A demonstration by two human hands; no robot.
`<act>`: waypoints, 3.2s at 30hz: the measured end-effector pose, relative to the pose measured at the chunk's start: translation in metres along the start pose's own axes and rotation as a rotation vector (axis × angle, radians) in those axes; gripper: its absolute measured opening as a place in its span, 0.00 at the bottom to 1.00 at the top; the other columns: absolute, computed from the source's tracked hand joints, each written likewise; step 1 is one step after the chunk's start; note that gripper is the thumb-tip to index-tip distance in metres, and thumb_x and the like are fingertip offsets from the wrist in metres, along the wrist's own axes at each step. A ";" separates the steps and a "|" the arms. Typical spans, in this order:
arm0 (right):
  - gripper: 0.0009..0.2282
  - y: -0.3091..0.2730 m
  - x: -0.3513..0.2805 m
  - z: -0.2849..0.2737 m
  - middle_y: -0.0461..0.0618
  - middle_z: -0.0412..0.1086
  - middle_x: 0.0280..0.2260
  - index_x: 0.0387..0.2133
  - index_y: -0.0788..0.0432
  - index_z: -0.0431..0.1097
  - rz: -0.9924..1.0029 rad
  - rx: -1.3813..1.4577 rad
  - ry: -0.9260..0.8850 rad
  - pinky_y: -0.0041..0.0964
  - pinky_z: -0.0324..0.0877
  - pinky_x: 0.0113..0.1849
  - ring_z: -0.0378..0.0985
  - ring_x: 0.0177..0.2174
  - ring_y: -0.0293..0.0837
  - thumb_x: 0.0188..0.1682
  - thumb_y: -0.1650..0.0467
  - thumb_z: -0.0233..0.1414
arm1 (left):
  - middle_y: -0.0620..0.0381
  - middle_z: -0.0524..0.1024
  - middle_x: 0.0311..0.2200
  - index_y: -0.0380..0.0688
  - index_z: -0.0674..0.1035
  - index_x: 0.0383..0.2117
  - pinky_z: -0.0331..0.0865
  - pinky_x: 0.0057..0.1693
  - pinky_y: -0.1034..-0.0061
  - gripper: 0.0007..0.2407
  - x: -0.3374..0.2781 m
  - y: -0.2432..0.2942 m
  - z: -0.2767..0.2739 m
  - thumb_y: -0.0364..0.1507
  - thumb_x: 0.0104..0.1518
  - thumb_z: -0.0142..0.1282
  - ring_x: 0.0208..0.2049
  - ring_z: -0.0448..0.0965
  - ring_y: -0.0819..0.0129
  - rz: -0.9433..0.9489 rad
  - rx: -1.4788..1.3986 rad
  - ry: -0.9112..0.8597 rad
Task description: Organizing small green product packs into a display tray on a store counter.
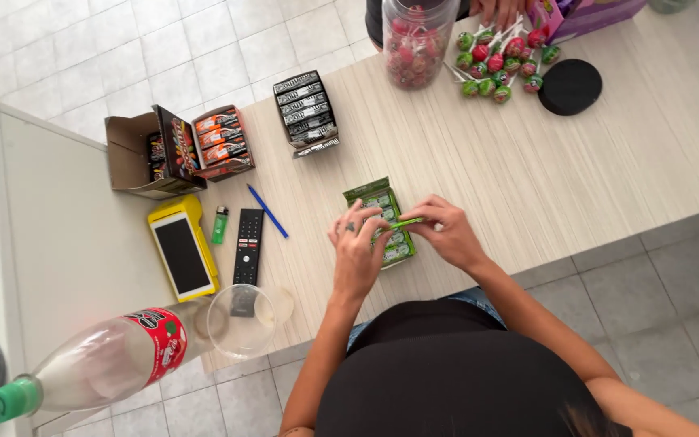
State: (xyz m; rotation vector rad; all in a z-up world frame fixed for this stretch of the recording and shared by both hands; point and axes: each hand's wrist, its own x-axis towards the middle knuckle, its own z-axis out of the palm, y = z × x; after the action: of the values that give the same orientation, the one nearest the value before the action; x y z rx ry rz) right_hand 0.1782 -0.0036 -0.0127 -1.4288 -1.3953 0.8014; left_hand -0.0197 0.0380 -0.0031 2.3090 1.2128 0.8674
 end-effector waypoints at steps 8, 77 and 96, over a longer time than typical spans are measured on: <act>0.09 0.097 0.003 -0.045 0.47 0.68 0.21 0.38 0.60 0.76 0.372 0.133 0.131 0.29 0.68 0.24 0.72 0.20 0.37 0.60 0.71 0.47 | 0.63 0.75 0.52 0.63 0.72 0.60 0.50 0.64 0.49 0.21 0.004 -0.029 0.012 0.30 0.58 0.57 0.66 0.62 0.53 -0.022 0.145 -0.196; 0.06 -0.116 -0.024 -0.045 0.47 0.76 0.25 0.28 0.58 0.79 -0.323 -0.313 0.369 0.34 0.66 0.23 0.62 0.15 0.41 0.43 0.77 0.69 | 0.52 0.76 0.38 0.49 0.77 0.51 0.76 0.44 0.61 0.13 -0.012 0.035 -0.027 0.28 0.60 0.59 0.33 0.81 0.50 0.204 -0.289 -0.195; 0.06 -0.102 -0.027 -0.065 0.56 0.78 0.29 0.31 0.64 0.75 0.306 0.098 0.368 0.28 0.80 0.31 0.83 0.28 0.44 0.43 0.79 0.63 | 0.51 0.82 0.31 0.39 0.83 0.41 0.76 0.36 0.84 0.06 0.002 0.060 -0.033 0.22 0.59 0.61 0.28 0.81 0.72 -0.425 -0.984 -0.266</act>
State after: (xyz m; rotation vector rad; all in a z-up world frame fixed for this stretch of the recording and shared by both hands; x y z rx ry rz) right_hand 0.1981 -0.0521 0.0996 -1.6382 -0.8603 0.7386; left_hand -0.0059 0.0085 0.0567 1.2672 0.8248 0.7267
